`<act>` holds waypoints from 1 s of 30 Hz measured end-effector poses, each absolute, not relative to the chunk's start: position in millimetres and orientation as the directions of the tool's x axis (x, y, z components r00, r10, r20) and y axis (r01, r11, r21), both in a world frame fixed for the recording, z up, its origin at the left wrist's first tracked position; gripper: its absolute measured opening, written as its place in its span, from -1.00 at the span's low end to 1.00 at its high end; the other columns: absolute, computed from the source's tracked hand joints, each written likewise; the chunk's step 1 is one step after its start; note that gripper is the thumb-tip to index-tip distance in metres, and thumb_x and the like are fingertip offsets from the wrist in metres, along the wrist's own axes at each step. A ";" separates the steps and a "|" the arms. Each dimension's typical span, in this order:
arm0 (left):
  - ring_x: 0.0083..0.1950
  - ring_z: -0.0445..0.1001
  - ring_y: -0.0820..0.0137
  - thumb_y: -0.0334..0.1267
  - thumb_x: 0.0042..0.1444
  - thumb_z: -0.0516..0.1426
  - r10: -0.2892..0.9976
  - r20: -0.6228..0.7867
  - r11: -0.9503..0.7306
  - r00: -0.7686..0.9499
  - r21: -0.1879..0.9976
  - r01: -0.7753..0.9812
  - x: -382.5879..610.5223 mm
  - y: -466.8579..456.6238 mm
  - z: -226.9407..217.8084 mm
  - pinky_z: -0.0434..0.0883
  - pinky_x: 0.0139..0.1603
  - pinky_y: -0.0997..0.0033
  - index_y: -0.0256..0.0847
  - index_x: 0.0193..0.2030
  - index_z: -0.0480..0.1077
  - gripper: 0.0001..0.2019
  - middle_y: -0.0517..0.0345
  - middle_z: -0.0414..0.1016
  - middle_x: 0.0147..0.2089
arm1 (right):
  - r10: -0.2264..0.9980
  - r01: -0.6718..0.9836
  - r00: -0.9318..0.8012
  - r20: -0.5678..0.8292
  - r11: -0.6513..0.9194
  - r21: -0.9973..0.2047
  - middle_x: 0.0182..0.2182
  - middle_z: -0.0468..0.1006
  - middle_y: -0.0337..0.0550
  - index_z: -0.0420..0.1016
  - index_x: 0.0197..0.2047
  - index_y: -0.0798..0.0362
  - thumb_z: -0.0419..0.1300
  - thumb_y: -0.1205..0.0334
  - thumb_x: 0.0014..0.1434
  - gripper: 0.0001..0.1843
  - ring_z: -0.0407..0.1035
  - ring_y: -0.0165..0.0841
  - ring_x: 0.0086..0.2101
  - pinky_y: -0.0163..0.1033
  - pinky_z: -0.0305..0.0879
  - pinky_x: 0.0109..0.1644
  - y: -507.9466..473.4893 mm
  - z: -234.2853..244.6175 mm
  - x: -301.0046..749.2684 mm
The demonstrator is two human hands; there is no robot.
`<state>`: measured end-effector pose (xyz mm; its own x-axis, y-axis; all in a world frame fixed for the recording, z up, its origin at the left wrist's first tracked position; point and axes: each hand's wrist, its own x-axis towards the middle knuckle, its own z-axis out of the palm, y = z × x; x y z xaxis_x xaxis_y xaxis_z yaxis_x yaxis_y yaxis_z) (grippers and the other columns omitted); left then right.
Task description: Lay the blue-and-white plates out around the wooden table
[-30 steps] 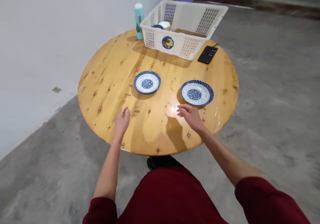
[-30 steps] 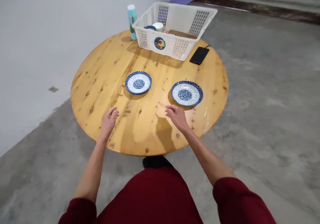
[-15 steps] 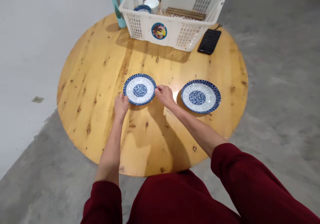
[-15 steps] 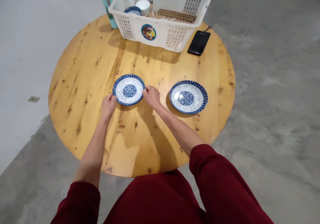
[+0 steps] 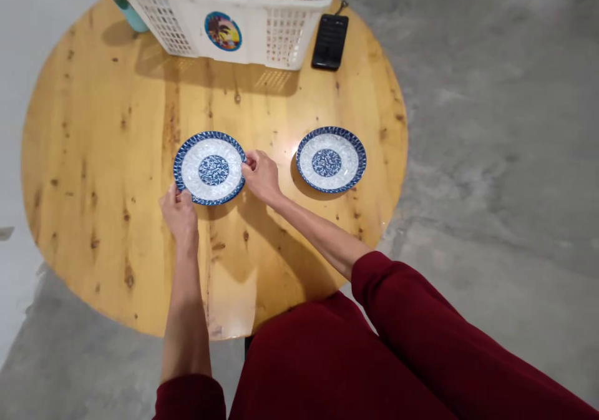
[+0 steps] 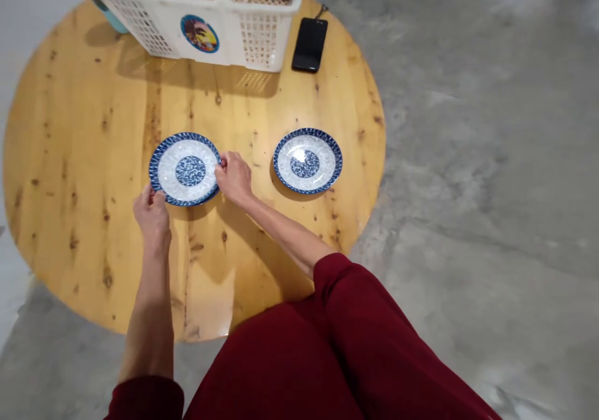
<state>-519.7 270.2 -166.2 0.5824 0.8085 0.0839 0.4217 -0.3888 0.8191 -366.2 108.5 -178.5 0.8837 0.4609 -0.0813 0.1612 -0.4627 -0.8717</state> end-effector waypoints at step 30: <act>0.29 0.50 0.12 -0.05 0.27 0.20 0.380 -0.233 -0.154 0.895 0.938 0.309 -674.7 217.1 -186.4 0.37 0.42 0.04 -0.18 0.32 0.46 -0.48 -0.03 0.60 0.19 | -0.087 -0.292 0.956 -0.279 -0.224 -0.930 -0.32 0.57 -0.16 0.28 -0.16 -0.02 0.12 -0.02 0.12 -0.69 0.41 -0.34 -0.46 -0.23 0.33 -0.32 -5.3 -207.4 -648.0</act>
